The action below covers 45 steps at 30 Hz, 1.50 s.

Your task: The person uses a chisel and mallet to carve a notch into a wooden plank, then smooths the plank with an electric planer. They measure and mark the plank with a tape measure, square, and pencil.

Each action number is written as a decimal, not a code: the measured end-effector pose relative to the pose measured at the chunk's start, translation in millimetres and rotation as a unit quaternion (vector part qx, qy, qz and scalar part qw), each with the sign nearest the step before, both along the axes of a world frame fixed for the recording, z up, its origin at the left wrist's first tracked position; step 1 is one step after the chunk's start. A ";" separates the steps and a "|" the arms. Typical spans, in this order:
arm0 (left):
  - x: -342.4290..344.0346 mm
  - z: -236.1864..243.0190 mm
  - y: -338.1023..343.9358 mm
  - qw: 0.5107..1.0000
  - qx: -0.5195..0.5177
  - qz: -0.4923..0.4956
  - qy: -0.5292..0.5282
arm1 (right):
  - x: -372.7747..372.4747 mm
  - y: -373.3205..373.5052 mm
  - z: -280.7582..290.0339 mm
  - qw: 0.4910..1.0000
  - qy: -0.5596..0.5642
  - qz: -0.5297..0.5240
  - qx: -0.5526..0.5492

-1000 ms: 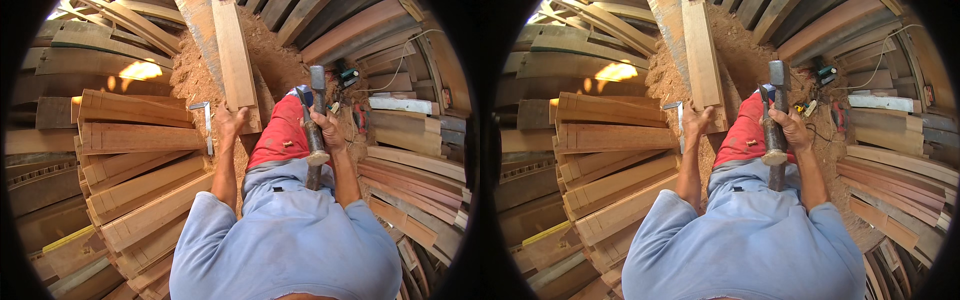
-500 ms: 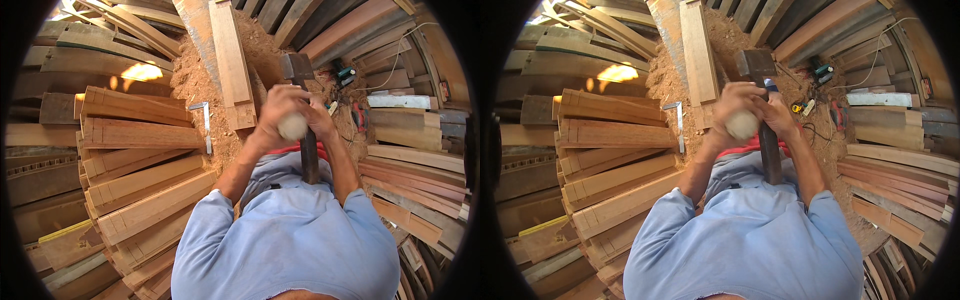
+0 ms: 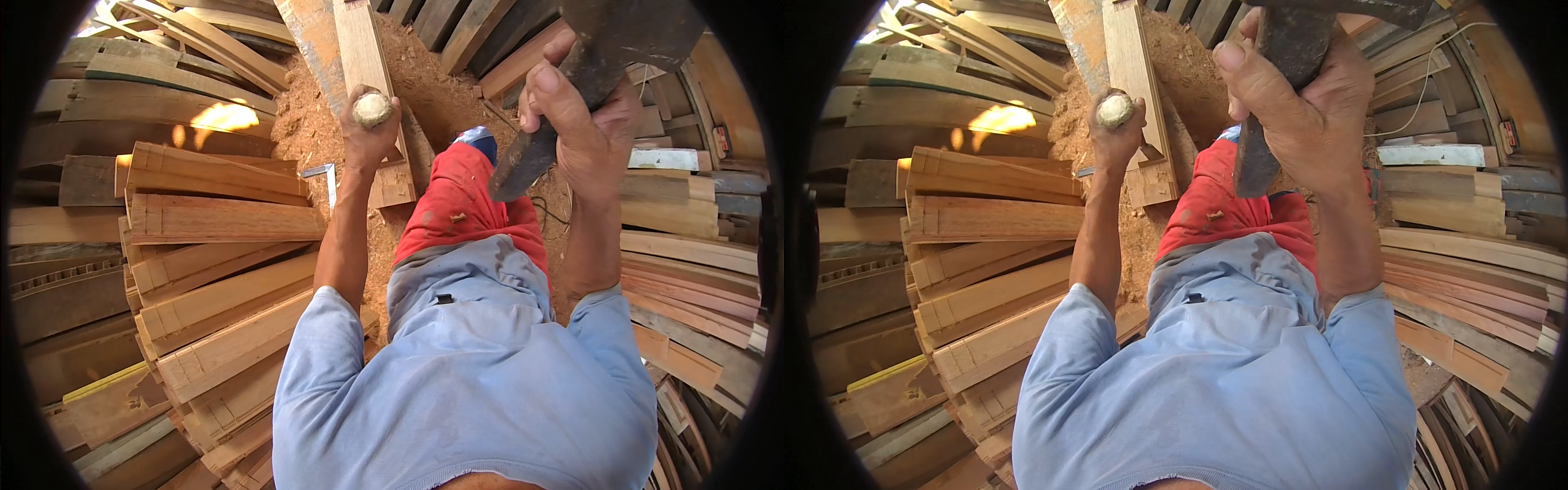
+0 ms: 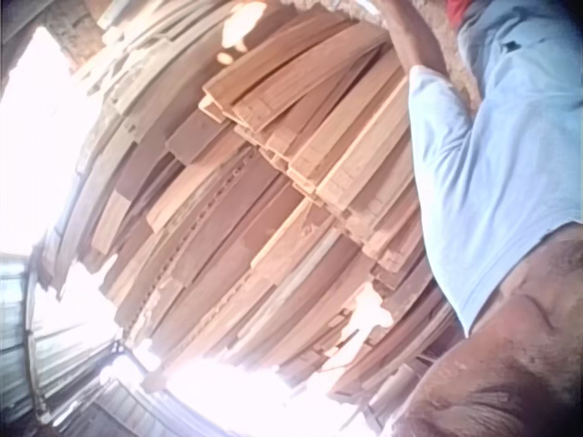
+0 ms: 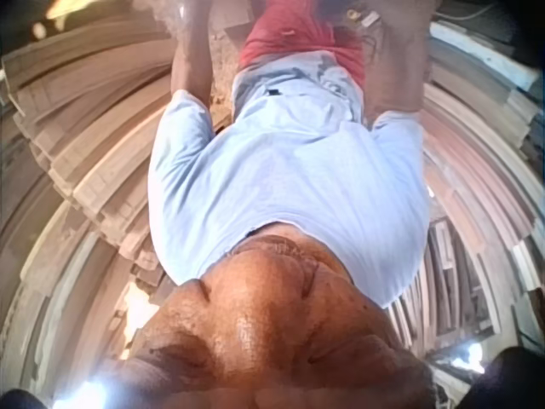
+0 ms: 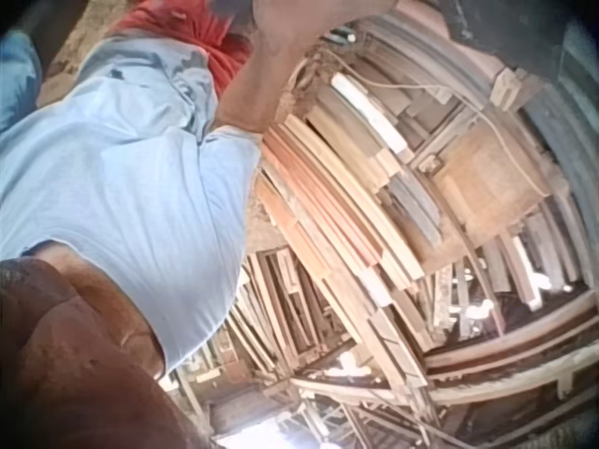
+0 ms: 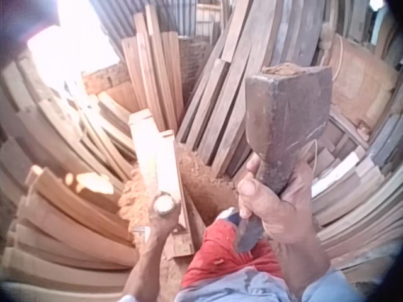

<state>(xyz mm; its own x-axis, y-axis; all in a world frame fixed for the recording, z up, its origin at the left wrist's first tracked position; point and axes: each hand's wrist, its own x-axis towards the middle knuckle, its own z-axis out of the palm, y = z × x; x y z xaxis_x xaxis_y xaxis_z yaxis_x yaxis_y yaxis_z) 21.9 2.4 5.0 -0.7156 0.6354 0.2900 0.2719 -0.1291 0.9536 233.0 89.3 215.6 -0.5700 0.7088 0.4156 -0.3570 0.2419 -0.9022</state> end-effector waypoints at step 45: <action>-7.7 -11.0 -11.5 0.996 0.018 0.029 -0.080 | -41.0 20.2 -36.7 0.876 -0.437 0.050 0.196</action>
<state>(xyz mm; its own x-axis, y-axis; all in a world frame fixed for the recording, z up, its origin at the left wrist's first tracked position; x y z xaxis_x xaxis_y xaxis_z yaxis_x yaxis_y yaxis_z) 14.3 -9.0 -6.0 -0.7894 0.5831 0.1918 0.1251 -0.1532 0.9803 192.0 109.5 178.9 -0.8430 0.5378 -0.0107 0.3925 0.6015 -0.6958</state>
